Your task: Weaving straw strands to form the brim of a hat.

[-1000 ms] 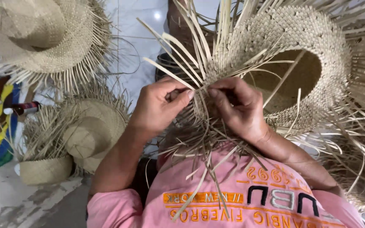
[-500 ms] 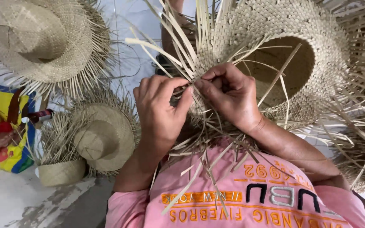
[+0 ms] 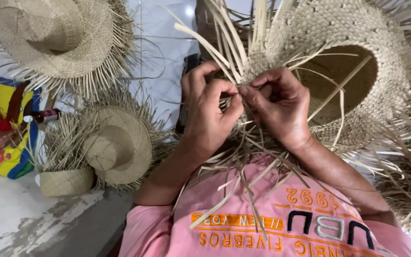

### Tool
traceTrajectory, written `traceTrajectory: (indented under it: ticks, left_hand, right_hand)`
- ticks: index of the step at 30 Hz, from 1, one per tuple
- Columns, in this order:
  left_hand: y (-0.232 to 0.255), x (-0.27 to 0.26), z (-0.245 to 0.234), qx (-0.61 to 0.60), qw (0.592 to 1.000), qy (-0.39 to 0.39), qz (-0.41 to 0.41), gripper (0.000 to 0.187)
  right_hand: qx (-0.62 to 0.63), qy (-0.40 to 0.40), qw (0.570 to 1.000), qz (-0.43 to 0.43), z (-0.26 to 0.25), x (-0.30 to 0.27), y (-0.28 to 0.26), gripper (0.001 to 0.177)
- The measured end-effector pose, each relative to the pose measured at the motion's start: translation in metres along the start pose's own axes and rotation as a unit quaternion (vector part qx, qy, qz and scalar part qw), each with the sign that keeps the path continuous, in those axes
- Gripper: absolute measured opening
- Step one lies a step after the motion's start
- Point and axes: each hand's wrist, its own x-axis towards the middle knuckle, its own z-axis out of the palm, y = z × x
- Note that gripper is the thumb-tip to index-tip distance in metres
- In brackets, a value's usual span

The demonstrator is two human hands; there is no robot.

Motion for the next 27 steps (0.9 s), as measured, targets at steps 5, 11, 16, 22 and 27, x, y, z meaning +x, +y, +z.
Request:
traceTrajectory:
  ticks: [5, 11, 16, 22, 27]
  left_hand:
    - [-0.001, 0.0, 0.013, -0.032, 0.998, 0.047, 0.015, 0.022]
    - [-0.009, -0.009, 0.019, -0.01, 0.997, 0.074, 0.012, 0.02]
    - [-0.004, -0.012, 0.008, -0.03, 0.998, 0.062, -0.006, 0.018]
    - [-0.001, -0.018, -0.012, -0.119, 0.991, 0.037, -0.052, 0.011]
    - [0.025, -0.016, -0.061, -0.091, 0.992, -0.052, -0.069, 0.015]
  right_hand:
    - [-0.029, -0.005, 0.999, -0.011, -0.004, 0.001, -0.004, 0.022]
    - [-0.027, 0.007, 1.0, -0.005, -0.005, 0.002, -0.003, 0.023]
    - [-0.041, 0.003, 0.999, -0.017, -0.004, 0.003, -0.006, 0.023]
    - [-0.064, 0.001, 0.998, -0.009, -0.002, 0.003, -0.013, 0.022]
    - [-0.1, -0.047, 0.994, 0.026, -0.001, 0.005, -0.03, 0.02]
